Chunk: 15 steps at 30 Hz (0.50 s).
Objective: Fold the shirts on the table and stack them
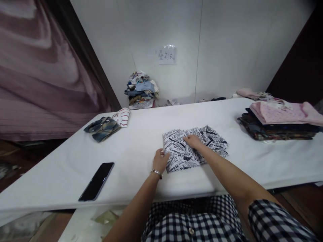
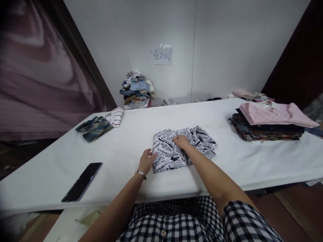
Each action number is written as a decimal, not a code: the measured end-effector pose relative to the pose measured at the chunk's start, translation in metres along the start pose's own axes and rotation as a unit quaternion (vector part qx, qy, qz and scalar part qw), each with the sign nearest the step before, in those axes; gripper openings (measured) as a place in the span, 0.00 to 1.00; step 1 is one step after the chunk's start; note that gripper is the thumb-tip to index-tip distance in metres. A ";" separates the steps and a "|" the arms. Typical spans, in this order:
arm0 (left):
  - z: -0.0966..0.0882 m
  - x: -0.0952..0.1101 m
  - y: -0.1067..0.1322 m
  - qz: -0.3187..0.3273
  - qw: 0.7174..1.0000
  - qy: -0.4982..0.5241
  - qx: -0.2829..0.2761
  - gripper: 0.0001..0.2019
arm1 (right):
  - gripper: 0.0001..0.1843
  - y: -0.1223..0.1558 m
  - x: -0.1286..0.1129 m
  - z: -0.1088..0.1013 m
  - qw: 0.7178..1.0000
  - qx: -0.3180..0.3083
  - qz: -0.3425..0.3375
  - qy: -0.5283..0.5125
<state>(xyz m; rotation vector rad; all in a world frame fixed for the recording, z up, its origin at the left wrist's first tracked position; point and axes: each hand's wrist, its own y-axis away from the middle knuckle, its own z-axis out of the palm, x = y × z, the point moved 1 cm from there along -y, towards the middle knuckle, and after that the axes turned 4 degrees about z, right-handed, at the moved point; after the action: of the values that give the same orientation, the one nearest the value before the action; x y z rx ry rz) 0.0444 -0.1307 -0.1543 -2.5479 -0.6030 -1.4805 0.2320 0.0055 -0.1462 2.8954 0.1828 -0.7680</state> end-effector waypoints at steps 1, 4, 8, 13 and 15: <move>-0.001 0.002 0.003 0.008 1.000 -0.023 -0.008 0.22 | 0.21 0.000 0.000 -0.001 1.000 -0.002 -0.001 0.008; -0.003 0.003 0.014 0.032 0.997 -0.062 -0.043 0.12 | 0.20 0.001 0.000 -0.002 1.000 -0.005 0.001 0.029; -0.008 -0.004 0.021 0.026 0.996 -0.073 -0.052 0.08 | 0.19 0.007 0.001 -0.005 0.998 -0.006 -0.009 0.055; -0.010 -0.010 0.020 0.001 0.995 -0.058 -0.087 0.09 | 0.18 0.015 -0.014 -0.016 0.996 0.022 -0.033 0.083; -0.009 -0.009 0.019 -0.007 0.994 -0.060 -0.089 0.10 | 0.22 0.013 -0.029 -0.021 0.991 0.053 -0.088 0.085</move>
<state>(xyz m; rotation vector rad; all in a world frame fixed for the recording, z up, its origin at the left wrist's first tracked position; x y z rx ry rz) 0.0411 -0.1531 -0.1563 -2.7895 -0.5273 -1.4540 0.2188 -0.0060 -0.1127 3.0765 0.4341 -0.5716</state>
